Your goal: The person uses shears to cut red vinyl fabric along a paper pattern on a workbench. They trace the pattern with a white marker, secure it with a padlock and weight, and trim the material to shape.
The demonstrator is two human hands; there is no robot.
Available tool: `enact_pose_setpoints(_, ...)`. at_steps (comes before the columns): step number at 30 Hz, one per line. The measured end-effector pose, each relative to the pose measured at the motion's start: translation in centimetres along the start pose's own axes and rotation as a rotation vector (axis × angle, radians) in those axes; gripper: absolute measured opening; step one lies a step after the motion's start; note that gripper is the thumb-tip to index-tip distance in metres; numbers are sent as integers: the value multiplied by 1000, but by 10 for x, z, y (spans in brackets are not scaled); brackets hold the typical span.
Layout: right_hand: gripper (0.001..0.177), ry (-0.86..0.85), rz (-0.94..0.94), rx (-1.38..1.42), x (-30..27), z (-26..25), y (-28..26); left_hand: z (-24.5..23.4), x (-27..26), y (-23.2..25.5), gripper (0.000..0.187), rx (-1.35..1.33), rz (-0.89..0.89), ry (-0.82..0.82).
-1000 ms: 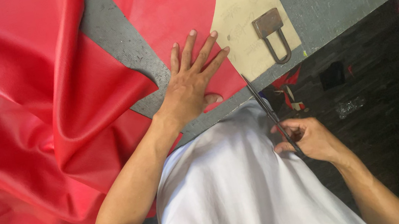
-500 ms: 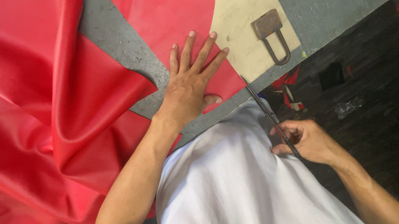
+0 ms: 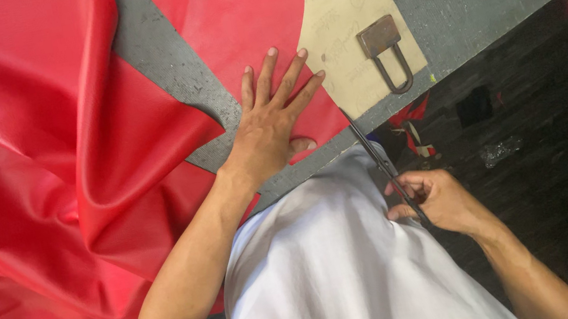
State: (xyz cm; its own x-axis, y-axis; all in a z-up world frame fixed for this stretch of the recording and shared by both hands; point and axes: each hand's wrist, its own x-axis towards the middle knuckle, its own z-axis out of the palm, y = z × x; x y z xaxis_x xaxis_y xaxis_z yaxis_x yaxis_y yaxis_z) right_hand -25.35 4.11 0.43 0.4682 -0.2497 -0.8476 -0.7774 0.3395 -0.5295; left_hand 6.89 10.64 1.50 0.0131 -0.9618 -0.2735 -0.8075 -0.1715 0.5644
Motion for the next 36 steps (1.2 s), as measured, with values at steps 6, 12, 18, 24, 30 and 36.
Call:
enact_pose_setpoints(6,49,13,-65,-74,13,1,-7,0,0,0,125,-36,-11,-3)
enact_pose_setpoints(12,44,10,-39,-36,14,6,-9,-5,0,4,128,-68,-16,1)
enact_pose_setpoints(18,43,-5,-96,-42,28,5,-20,-7,0,4,127,-49,-29,-20)
enact_pose_setpoints(24,39,-32,-130,98,35,9,-29,-13,1,6,128,-27,-34,-34)
enact_pose_setpoints(30,42,-49,-94,135,34,7,-35,-11,-1,6,128,-30,-17,-5)
enact_pose_setpoints(36,43,-30,-56,100,41,5,-51,-10,-1,6,132,-42,-29,2)
